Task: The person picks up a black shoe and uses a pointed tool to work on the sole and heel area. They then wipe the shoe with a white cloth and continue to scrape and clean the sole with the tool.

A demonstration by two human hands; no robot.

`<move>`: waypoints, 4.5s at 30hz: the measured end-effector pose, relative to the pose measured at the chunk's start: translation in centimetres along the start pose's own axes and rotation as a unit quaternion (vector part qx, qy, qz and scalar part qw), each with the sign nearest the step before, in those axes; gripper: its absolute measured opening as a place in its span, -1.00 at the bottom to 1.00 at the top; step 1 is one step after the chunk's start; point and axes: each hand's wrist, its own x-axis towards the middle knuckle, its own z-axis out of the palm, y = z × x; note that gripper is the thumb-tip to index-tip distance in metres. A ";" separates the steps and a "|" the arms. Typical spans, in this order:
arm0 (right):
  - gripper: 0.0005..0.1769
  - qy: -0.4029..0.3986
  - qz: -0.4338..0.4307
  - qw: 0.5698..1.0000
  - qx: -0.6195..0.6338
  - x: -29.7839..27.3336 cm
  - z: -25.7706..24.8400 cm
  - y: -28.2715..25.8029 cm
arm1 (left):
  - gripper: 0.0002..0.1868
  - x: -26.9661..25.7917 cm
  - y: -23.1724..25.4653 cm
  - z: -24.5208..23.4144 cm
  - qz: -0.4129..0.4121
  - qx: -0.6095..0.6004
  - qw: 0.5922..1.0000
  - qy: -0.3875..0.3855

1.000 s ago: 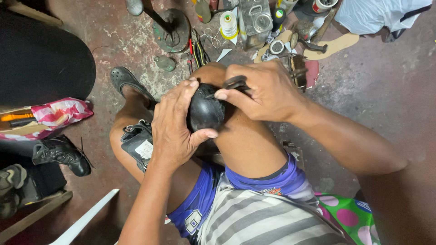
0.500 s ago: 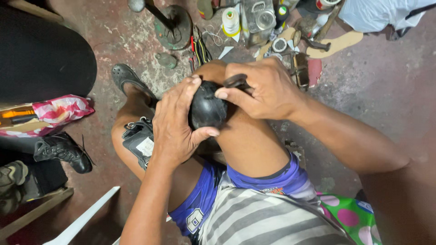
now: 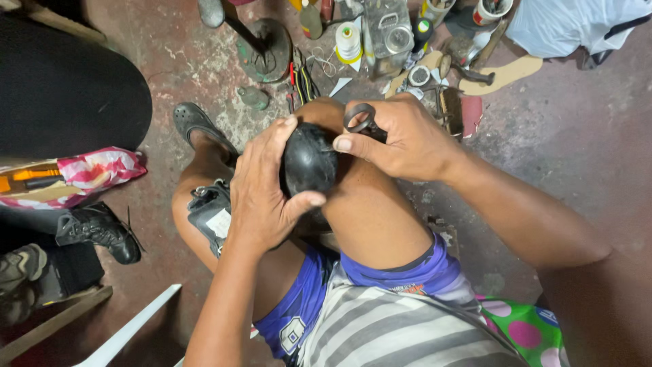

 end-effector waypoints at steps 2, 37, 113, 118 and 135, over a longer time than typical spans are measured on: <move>-0.67 -0.014 0.012 0.999 -0.044 0.0 -0.9 0.2 | 0.07 0.0 0.6 -0.7 -0.006 -0.043 0.999 0.018; -0.65 0.039 -0.064 0.983 -0.170 1.2 -0.7 -1.4 | -0.49 3.6 2.2 2.5 -0.097 -0.128 0.973 0.166; -0.71 0.114 0.080 0.990 -0.027 -3.7 -0.6 0.6 | -0.83 2.9 4.6 2.6 -0.112 -0.146 0.962 0.201; -0.86 0.103 0.008 0.993 -0.058 -3.8 -0.7 -0.9 | -0.55 3.2 3.7 1.9 -0.141 -0.225 0.947 0.182; -0.66 0.108 -0.075 0.939 -0.319 -2.8 2.2 -3.7 | -0.27 2.1 5.1 5.0 -0.076 -0.062 0.963 0.252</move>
